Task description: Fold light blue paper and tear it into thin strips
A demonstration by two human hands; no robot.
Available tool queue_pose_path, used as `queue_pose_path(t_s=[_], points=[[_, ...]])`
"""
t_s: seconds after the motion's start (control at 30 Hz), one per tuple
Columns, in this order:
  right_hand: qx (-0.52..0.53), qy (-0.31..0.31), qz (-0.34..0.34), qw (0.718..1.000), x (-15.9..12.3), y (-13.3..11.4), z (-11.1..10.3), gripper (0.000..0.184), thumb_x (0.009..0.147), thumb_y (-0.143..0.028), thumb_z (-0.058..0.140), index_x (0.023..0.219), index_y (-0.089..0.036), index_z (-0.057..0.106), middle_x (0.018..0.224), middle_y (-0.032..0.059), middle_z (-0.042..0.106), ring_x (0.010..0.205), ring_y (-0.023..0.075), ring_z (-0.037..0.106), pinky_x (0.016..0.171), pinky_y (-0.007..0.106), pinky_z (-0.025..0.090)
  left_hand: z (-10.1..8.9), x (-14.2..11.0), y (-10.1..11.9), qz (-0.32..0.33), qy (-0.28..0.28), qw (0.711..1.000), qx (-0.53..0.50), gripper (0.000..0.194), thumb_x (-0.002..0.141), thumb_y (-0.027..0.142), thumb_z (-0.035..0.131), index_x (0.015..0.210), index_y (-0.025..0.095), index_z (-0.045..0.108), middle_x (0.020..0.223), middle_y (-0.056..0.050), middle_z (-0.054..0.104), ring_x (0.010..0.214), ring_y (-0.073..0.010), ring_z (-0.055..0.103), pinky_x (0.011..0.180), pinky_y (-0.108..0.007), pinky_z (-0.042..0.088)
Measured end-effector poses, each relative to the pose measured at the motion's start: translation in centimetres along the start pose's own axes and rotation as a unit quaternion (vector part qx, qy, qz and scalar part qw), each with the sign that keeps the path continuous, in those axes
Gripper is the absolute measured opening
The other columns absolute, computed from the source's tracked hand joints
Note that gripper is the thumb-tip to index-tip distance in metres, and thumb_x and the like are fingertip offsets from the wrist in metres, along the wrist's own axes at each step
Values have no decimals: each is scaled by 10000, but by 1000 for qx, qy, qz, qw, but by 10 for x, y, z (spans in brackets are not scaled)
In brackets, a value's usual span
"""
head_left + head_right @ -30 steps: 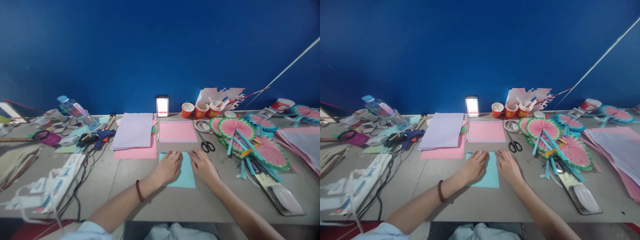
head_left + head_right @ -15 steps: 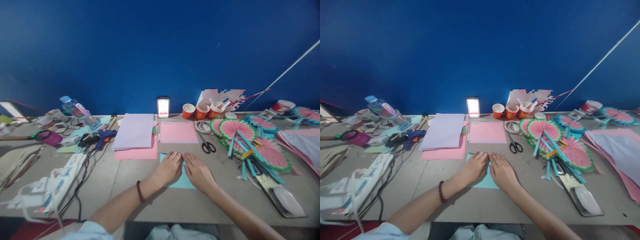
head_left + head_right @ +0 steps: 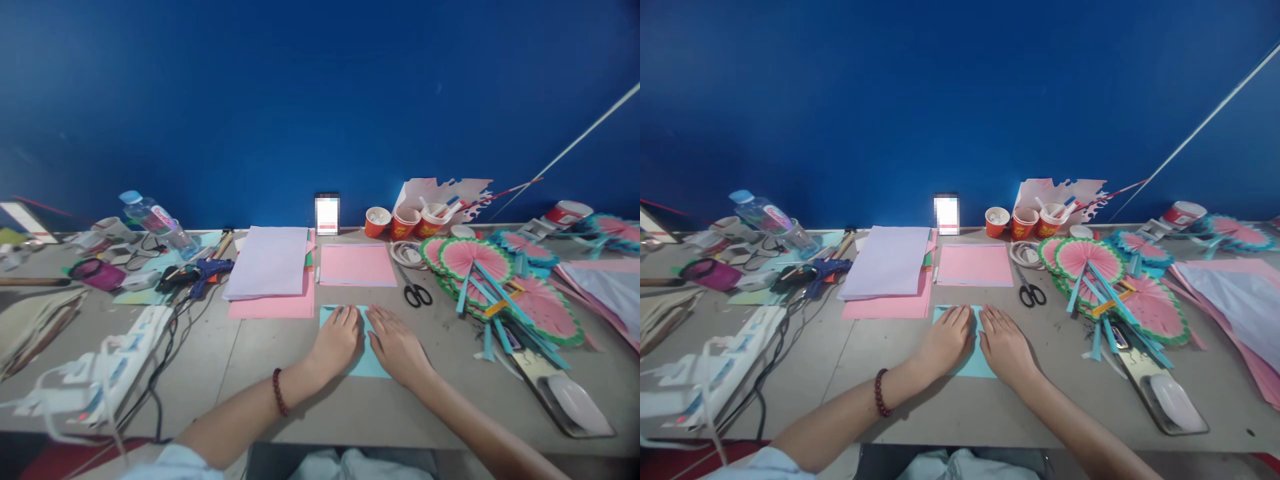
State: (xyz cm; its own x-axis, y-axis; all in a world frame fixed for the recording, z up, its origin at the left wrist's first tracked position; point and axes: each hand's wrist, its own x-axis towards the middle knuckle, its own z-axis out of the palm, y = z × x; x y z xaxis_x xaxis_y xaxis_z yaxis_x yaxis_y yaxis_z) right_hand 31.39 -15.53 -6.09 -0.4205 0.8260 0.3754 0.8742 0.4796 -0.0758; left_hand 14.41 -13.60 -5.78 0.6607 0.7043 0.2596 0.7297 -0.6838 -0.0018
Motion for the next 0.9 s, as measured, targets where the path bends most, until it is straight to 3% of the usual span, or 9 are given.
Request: queue_pose_path(t_s=[0.53, 0.77, 0.9], points=[[24, 0, 16, 1000, -2, 0, 2, 378, 877, -181, 398, 1215, -105, 550, 1243, 147, 594, 1159, 244, 549, 947, 417, 476, -3, -3, -1, -75, -9, 996, -55, 521, 858, 318, 464, 1292, 40, 390, 1288, -197, 508, 1186, -287, 458, 984, -432, 380], [26, -6, 22, 999, -2, 0, 2, 383, 875, -182, 406, 1224, -108, 545, 1259, 141, 584, 1163, 250, 548, 947, 423, 482, -2, -6, 3, -110, -10, 994, -23, 564, 863, 334, 454, 1287, -35, 412, 1326, -245, 476, 1231, -319, 447, 1001, -418, 385], [27, 0, 20, 999, -1, 0, 2, 377, 872, -186, 412, 1213, -113, 553, 1245, 142, 593, 1152, 253, 556, 940, 419, 487, 1, -9, 4, -145, 0, 989, -7, 627, 856, 381, 456, 1314, -43, 387, 1361, -267, 428, 1265, -345, 414, 1019, -465, 364]])
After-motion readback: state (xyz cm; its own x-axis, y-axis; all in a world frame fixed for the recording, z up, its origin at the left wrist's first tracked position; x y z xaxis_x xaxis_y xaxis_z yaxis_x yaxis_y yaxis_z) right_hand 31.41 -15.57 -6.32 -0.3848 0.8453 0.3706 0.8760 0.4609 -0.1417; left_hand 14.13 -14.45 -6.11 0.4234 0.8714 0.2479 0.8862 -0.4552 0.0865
